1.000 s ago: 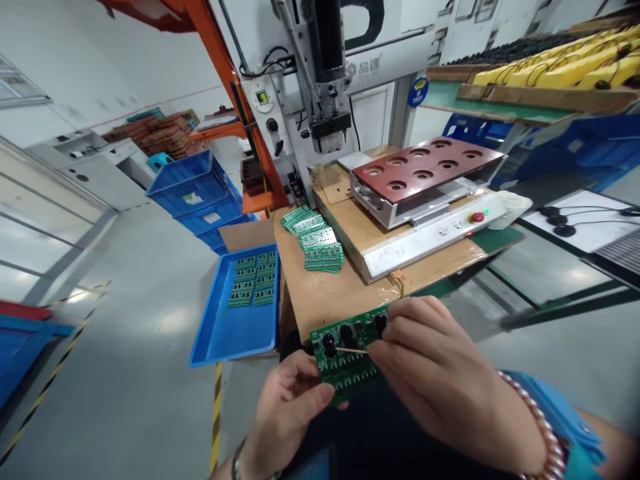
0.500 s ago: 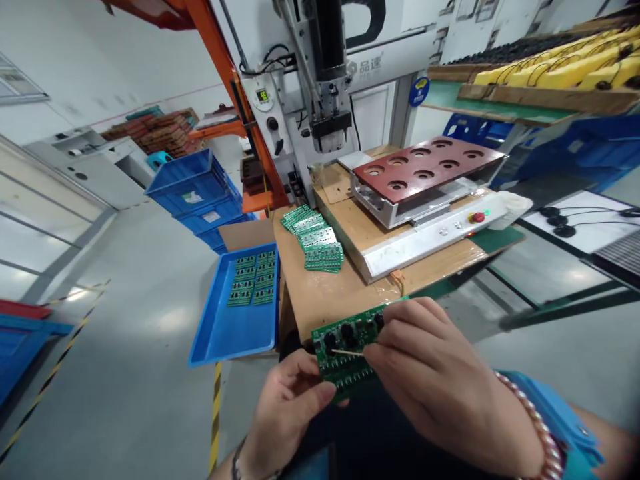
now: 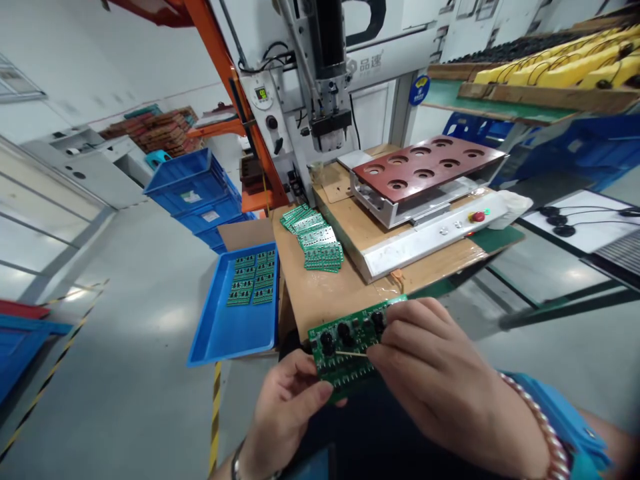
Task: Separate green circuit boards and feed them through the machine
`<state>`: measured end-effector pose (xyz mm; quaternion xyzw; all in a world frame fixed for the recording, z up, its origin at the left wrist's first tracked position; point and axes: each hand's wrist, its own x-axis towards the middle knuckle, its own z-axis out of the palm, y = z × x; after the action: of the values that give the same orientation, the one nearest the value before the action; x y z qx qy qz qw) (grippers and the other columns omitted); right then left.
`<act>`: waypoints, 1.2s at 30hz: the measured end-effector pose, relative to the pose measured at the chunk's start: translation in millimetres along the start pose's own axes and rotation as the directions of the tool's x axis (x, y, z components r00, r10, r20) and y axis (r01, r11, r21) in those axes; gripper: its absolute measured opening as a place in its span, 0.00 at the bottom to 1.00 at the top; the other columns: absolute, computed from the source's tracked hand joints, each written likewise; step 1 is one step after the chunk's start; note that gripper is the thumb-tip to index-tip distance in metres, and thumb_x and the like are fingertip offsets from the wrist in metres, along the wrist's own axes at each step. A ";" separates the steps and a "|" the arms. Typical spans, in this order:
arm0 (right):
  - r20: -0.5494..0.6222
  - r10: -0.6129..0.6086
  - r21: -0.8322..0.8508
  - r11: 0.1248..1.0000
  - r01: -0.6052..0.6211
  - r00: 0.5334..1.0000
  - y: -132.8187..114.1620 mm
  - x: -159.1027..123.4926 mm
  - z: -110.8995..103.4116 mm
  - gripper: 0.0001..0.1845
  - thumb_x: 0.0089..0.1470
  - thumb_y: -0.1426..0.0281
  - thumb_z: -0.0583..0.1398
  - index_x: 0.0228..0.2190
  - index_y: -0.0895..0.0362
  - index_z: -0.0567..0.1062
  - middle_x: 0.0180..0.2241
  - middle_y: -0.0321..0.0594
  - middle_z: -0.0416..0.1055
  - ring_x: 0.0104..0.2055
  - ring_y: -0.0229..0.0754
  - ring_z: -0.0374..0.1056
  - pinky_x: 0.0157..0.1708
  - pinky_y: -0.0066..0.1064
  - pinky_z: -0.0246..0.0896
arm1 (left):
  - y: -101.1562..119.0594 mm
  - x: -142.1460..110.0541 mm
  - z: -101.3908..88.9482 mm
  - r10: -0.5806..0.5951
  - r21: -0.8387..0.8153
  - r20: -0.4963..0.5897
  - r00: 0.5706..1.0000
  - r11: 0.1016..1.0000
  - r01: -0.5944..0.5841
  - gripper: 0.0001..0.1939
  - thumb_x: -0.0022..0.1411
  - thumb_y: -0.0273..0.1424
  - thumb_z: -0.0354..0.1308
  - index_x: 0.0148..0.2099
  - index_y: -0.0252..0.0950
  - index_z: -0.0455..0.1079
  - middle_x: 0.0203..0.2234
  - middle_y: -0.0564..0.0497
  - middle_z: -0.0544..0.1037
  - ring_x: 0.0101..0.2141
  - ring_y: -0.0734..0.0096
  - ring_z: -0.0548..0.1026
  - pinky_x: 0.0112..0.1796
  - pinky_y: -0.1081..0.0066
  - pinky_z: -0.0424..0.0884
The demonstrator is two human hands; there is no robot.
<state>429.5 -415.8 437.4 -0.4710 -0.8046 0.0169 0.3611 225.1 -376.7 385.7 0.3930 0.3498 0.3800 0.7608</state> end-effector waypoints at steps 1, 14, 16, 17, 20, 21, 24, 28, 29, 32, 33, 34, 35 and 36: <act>-0.005 0.004 -0.004 1.000 -0.004 1.000 0.3 0.2 -0.4 0.07 0.54 0.79 0.54 0.26 0.59 0.69 0.25 0.37 0.63 0.34 0.38 0.55 0.34 0.35 0.47 | 0.1 -0.3 0.3 -0.002 -0.004 -0.004 1.000 1.000 0.002 0.05 0.49 0.26 0.67 0.28 0.36 0.73 0.24 0.55 0.76 0.24 0.73 0.76 0.28 0.73 0.73; -0.036 0.019 -0.017 1.000 -0.020 0.999 -1.0 -1.0 -0.8 0.07 0.54 0.79 0.55 0.27 0.60 0.70 0.24 0.37 0.62 0.33 0.38 0.54 0.33 0.35 0.46 | 0.3 0.0 0.2 0.000 -0.032 -0.004 1.000 1.000 0.000 0.05 0.48 0.26 0.68 0.28 0.37 0.74 0.23 0.55 0.77 0.23 0.71 0.77 0.28 0.72 0.73; -0.033 0.012 -0.014 1.000 -0.013 0.999 -1.6 -1.4 -1.6 0.07 0.54 0.78 0.54 0.26 0.60 0.69 0.25 0.37 0.63 0.33 0.38 0.54 0.33 0.35 0.46 | 0.2 0.4 0.9 0.001 -0.041 -0.013 1.000 0.999 -0.001 0.06 0.47 0.26 0.68 0.28 0.37 0.73 0.23 0.55 0.77 0.23 0.71 0.77 0.27 0.71 0.73; -0.027 0.008 -0.011 1.000 -0.009 1.000 -1.7 -1.6 -1.7 0.07 0.54 0.78 0.54 0.26 0.60 0.69 0.25 0.37 0.63 0.33 0.38 0.55 0.33 0.35 0.47 | 0.1 0.5 1.3 0.002 -0.041 -0.019 1.000 0.999 -0.002 0.06 0.47 0.26 0.68 0.28 0.37 0.73 0.23 0.55 0.77 0.23 0.71 0.77 0.27 0.71 0.73; -0.015 0.004 -0.001 1.000 -0.004 1.000 -2.0 -2.1 -1.2 0.08 0.54 0.79 0.54 0.25 0.60 0.69 0.24 0.37 0.62 0.34 0.38 0.55 0.33 0.35 0.47 | -0.6 0.4 1.6 0.002 -0.029 -0.025 1.000 1.000 -0.003 0.06 0.47 0.26 0.68 0.28 0.37 0.73 0.23 0.55 0.77 0.23 0.71 0.76 0.27 0.71 0.73; -0.017 0.002 0.003 1.000 -0.002 1.000 -2.0 -2.2 -0.9 0.08 0.54 0.79 0.54 0.25 0.60 0.69 0.24 0.37 0.62 0.34 0.38 0.55 0.33 0.35 0.47 | -0.8 0.1 1.4 0.002 -0.022 -0.025 1.000 1.000 -0.003 0.06 0.47 0.27 0.68 0.28 0.36 0.73 0.23 0.55 0.77 0.23 0.71 0.76 0.27 0.71 0.72; -0.024 0.000 0.011 1.000 0.000 1.000 -1.9 -1.8 0.0 0.07 0.54 0.79 0.54 0.26 0.60 0.69 0.25 0.37 0.62 0.34 0.39 0.55 0.33 0.35 0.47 | -1.4 -0.4 0.4 -0.002 0.003 -0.034 0.999 1.000 0.002 0.07 0.47 0.27 0.68 0.28 0.36 0.72 0.23 0.54 0.76 0.23 0.71 0.76 0.27 0.71 0.72; -0.016 -0.001 -0.001 1.000 0.001 1.000 -1.0 -0.7 -0.6 0.07 0.54 0.79 0.54 0.26 0.60 0.70 0.25 0.38 0.63 0.34 0.39 0.55 0.33 0.35 0.47 | -1.4 -0.4 -0.1 0.000 -0.002 -0.027 1.000 1.000 0.000 0.06 0.47 0.27 0.68 0.28 0.36 0.73 0.23 0.54 0.77 0.23 0.70 0.76 0.27 0.70 0.72; -0.021 -0.001 -0.003 1.000 0.000 1.000 -0.7 -0.5 -0.9 0.07 0.54 0.79 0.54 0.26 0.60 0.70 0.25 0.38 0.63 0.34 0.39 0.55 0.33 0.35 0.47 | -1.3 -0.4 0.0 0.000 -0.001 -0.021 1.000 1.000 0.000 0.06 0.47 0.27 0.68 0.28 0.36 0.73 0.23 0.54 0.77 0.23 0.70 0.76 0.27 0.70 0.72; -0.045 0.007 -0.004 1.000 -0.007 0.999 -0.1 0.0 -2.0 0.06 0.53 0.79 0.55 0.27 0.60 0.70 0.24 0.37 0.63 0.33 0.38 0.55 0.33 0.35 0.47 | -1.1 -0.6 0.3 -0.009 0.007 -0.021 1.000 1.000 0.010 0.06 0.47 0.27 0.68 0.28 0.36 0.73 0.23 0.54 0.76 0.24 0.69 0.76 0.28 0.70 0.73; -0.045 0.011 -0.005 1.000 -0.011 0.999 -0.1 0.2 -2.3 0.06 0.53 0.79 0.55 0.27 0.60 0.70 0.24 0.37 0.62 0.33 0.38 0.54 0.33 0.35 0.47 | -1.1 -0.6 0.3 -0.013 0.011 -0.025 1.000 1.000 0.013 0.06 0.47 0.27 0.68 0.28 0.36 0.73 0.23 0.54 0.76 0.24 0.69 0.76 0.28 0.69 0.73; -0.045 0.013 -0.004 1.000 -0.013 0.999 -0.1 0.5 -2.4 0.06 0.53 0.79 0.55 0.27 0.60 0.70 0.24 0.37 0.62 0.33 0.38 0.54 0.33 0.35 0.47 | -1.0 -0.7 0.4 -0.017 0.014 -0.028 0.999 1.000 0.018 0.06 0.47 0.27 0.68 0.27 0.36 0.72 0.23 0.54 0.76 0.24 0.69 0.76 0.28 0.69 0.73; -0.044 0.018 -0.005 1.000 -0.018 0.999 -0.2 0.7 -2.5 0.06 0.53 0.79 0.55 0.27 0.60 0.70 0.24 0.37 0.62 0.33 0.38 0.54 0.33 0.35 0.47 | -1.0 -0.9 0.4 -0.019 0.016 -0.030 0.999 1.000 0.020 0.06 0.47 0.27 0.68 0.27 0.36 0.72 0.23 0.54 0.76 0.24 0.69 0.76 0.28 0.69 0.73; -0.044 0.018 -0.003 1.000 -0.019 0.999 -0.3 0.9 -2.5 0.06 0.53 0.79 0.55 0.27 0.60 0.70 0.24 0.37 0.61 0.33 0.38 0.54 0.33 0.35 0.47 | -0.8 -1.1 0.4 -0.020 0.017 -0.029 0.999 1.000 0.021 0.07 0.47 0.27 0.68 0.27 0.36 0.72 0.23 0.54 0.76 0.24 0.69 0.76 0.28 0.69 0.73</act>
<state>430.4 -416.0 439.8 -0.4794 -0.7921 0.0084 0.3776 225.2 -378.1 385.4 0.3903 0.3680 0.3748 0.7561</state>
